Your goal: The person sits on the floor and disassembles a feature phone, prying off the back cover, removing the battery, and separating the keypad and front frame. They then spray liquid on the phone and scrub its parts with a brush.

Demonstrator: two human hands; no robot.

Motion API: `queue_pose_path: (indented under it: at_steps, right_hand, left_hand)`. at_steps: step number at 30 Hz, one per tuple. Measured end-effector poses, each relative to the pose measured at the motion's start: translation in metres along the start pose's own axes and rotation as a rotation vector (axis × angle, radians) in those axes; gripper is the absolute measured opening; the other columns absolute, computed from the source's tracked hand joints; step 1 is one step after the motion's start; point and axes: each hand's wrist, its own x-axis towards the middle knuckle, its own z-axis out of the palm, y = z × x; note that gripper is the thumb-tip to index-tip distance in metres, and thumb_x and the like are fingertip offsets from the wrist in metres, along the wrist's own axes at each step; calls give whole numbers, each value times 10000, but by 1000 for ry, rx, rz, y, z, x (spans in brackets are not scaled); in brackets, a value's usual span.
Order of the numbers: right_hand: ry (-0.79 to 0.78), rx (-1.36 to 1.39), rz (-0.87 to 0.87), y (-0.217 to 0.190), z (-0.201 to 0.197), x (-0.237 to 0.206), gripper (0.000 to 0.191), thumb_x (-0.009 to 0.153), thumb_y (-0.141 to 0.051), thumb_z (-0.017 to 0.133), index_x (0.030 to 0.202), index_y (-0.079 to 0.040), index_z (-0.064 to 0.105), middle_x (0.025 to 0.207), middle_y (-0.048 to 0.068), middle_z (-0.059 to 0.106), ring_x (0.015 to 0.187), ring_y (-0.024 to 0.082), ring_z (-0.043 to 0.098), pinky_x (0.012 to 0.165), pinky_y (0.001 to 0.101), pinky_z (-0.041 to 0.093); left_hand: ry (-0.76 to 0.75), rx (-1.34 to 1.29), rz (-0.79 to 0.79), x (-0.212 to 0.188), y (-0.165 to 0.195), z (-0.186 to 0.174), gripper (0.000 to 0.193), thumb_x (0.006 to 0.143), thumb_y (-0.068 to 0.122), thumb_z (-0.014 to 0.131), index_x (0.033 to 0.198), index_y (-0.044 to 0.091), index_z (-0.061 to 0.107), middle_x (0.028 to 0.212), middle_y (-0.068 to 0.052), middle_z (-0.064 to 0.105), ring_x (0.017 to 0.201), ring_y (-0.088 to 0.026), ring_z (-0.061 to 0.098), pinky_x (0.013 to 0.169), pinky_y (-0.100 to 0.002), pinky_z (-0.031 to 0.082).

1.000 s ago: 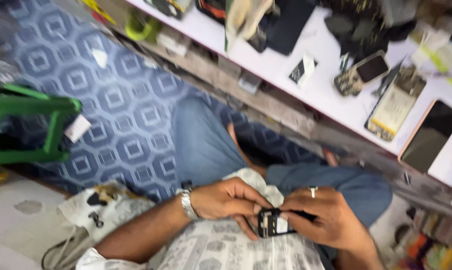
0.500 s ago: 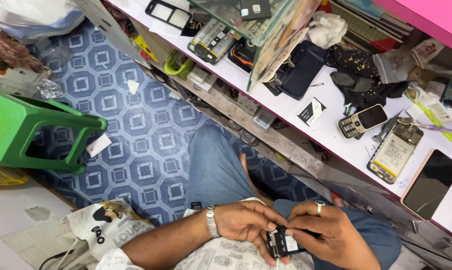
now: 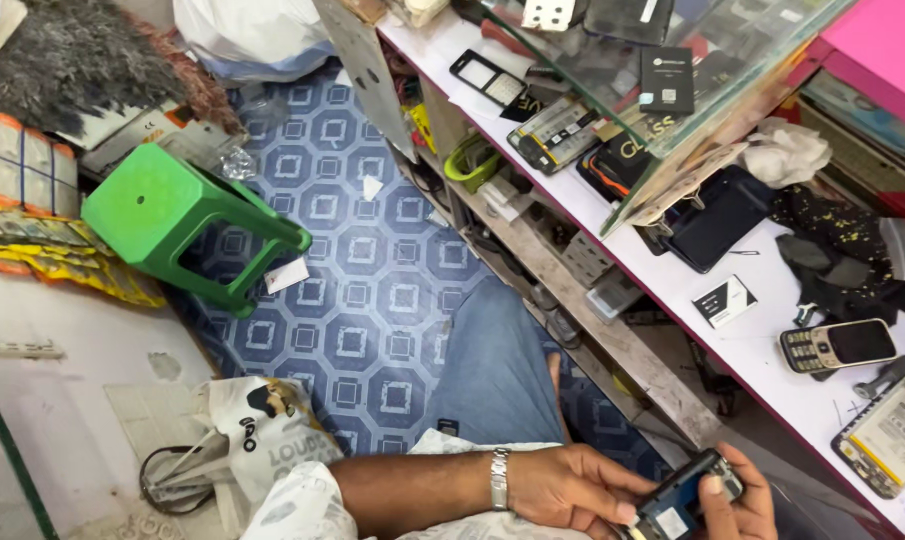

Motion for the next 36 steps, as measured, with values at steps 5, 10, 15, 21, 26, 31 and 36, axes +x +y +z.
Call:
queue_pose_path:
  at_steps: [5,10,15,21,26,31,36]
  right_hand:
    - [124,283,-65,0,8,-9,342,1041,-20,631,1370,40,560,1134,119,687,973,127,664,889,278,554]
    - [171,345,-75,-6,14,-17,303,1056,15,621,1355,24,576,1129,108,678,931,109,659,828,248,558]
    - [164,363,-68,-4,13,-21,295,1049,16,623,1340,15,576,1090,85,669,897,94,653,782,237,560]
    - [157,358,-37,3,7,-21,302,1053,1,618,1350,10,565,1059,86,663,843,93,648,724,237,560]
    - [167,337,-35,4,8,-24,295,1050,8,613,1339,28,562,1066,91,659,861,93,653,745,234,566]
    - [212,315,-29,2,9,-26,279,1052,5,618,1324,26,561,1059,95,658,870,94,660,746,241,576]
    - [206,348,-38,4,11,-26,274,1053,1,629,1320,21,568,1065,93,667,860,92,660,746,238,574]
  left_hand:
    - [125,385,86,1,-7,8,302,1137,6,579,1409,-120,542,1283,-246,640,1170,-276,668,1062,-386,565]
    - [125,416,47,-5,7,33,371,1136,67,553,1465,-102,519,1345,-234,627,1218,-302,657,1104,-390,546]
    - [133,492,29,-8,15,43,423,1131,63,531,1524,-87,487,1428,-230,602,1232,-315,638,1102,-371,532]
    - [97,454,50,-10,14,45,425,1122,43,540,1530,-66,488,1454,-213,590,1256,-264,638,1127,-359,535]
    - [108,545,57,-9,14,47,412,1121,1,525,1520,-94,487,1449,-240,589,1246,-279,631,1117,-361,529]
    - [69,427,57,-10,12,45,407,1119,-3,514,1514,-95,479,1465,-224,575,1295,-256,614,1141,-366,531]
    - [68,420,64,-10,9,39,401,1129,12,503,1516,-88,478,1473,-217,571,1312,-261,599,1153,-376,518]
